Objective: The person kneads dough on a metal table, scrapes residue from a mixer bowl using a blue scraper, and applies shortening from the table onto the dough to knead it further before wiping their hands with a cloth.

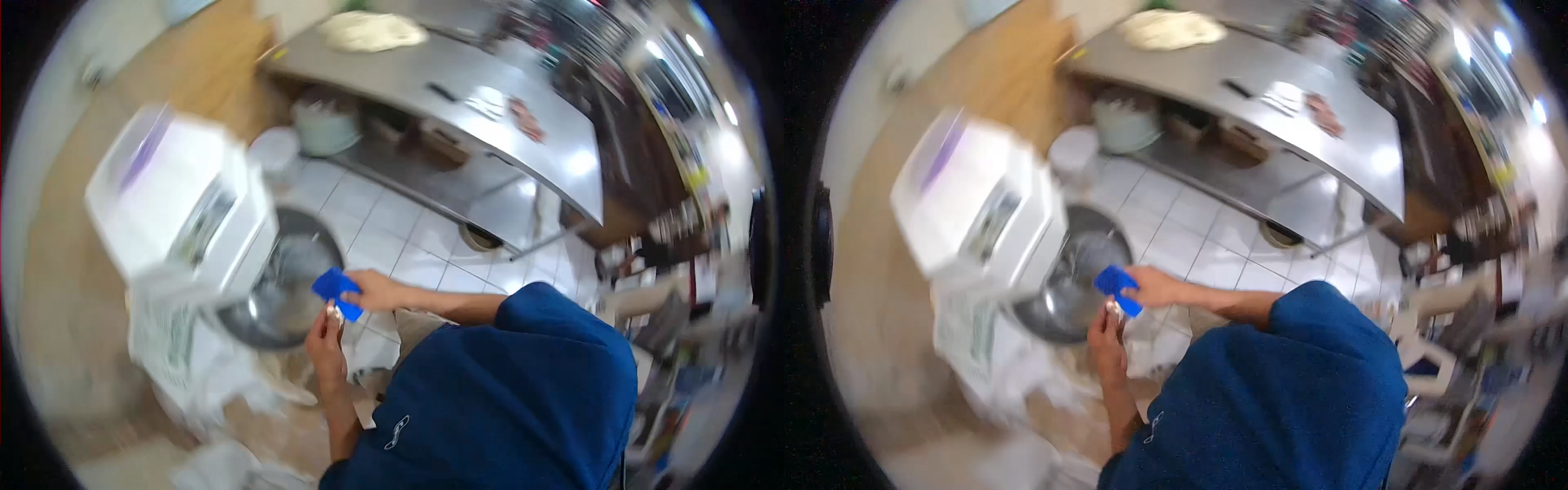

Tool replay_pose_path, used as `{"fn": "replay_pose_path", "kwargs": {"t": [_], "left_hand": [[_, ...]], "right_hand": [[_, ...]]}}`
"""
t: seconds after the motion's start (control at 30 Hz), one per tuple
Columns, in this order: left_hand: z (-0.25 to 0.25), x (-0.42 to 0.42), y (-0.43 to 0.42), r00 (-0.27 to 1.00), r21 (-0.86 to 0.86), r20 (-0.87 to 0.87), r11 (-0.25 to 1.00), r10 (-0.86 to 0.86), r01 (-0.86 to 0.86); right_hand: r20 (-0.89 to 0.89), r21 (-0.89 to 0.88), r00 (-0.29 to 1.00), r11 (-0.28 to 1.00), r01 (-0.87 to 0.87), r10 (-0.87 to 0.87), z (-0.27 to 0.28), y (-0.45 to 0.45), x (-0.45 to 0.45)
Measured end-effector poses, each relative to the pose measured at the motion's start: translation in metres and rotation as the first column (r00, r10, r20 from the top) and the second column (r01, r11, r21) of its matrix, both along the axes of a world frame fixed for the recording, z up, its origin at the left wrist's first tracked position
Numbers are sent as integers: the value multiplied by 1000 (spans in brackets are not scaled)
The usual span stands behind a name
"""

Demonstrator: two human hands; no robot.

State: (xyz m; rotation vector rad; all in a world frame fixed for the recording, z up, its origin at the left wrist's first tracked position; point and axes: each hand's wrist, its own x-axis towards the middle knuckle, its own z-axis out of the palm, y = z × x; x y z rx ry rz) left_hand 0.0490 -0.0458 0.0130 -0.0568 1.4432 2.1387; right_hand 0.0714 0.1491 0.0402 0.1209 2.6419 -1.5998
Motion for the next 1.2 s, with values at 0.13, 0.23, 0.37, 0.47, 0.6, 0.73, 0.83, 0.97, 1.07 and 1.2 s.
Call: {"fn": "replay_pose_path", "kwargs": {"t": [0.13,0.23,0.37,0.47,0.6,0.73,0.83,0.97,1.07,1.2], "left_hand": [[18,-4,65,971,-201,-149,968,-184,153],[24,-10,114,888,-379,-271,889,-370,255],[7,-25,200,867,-333,-200,863,-457,379],[-10,-38,264,909,-272,-103,891,-403,364],[9,-59,323,950,-238,-81,932,-301,274],[31,-79,372,973,-167,-93,966,-213,195],[27,-107,385,979,-197,-66,965,-191,175],[20,-144,408,991,-148,-44,982,-129,122],[16,-194,439,991,-90,-39,988,-132,128],[42,-253,496,969,286,204,955,-143,81]], "right_hand": [[-41,4,967,968,251,-251,23,41,36],[-67,31,935,936,351,-349,20,93,55],[-55,55,860,858,511,-508,-6,179,58],[32,-338,797,744,577,-604,-8,262,61],[317,-948,911,-49,315,-264,43,390,51],[-97,-882,994,-468,-61,52,64,475,38],[-98,-868,989,-495,-31,111,50,496,6],[204,-957,979,-205,204,24,22,511,-60],[425,-789,856,344,509,-294,36,506,-117],[187,-656,939,675,338,-288,73,485,-200]]}}
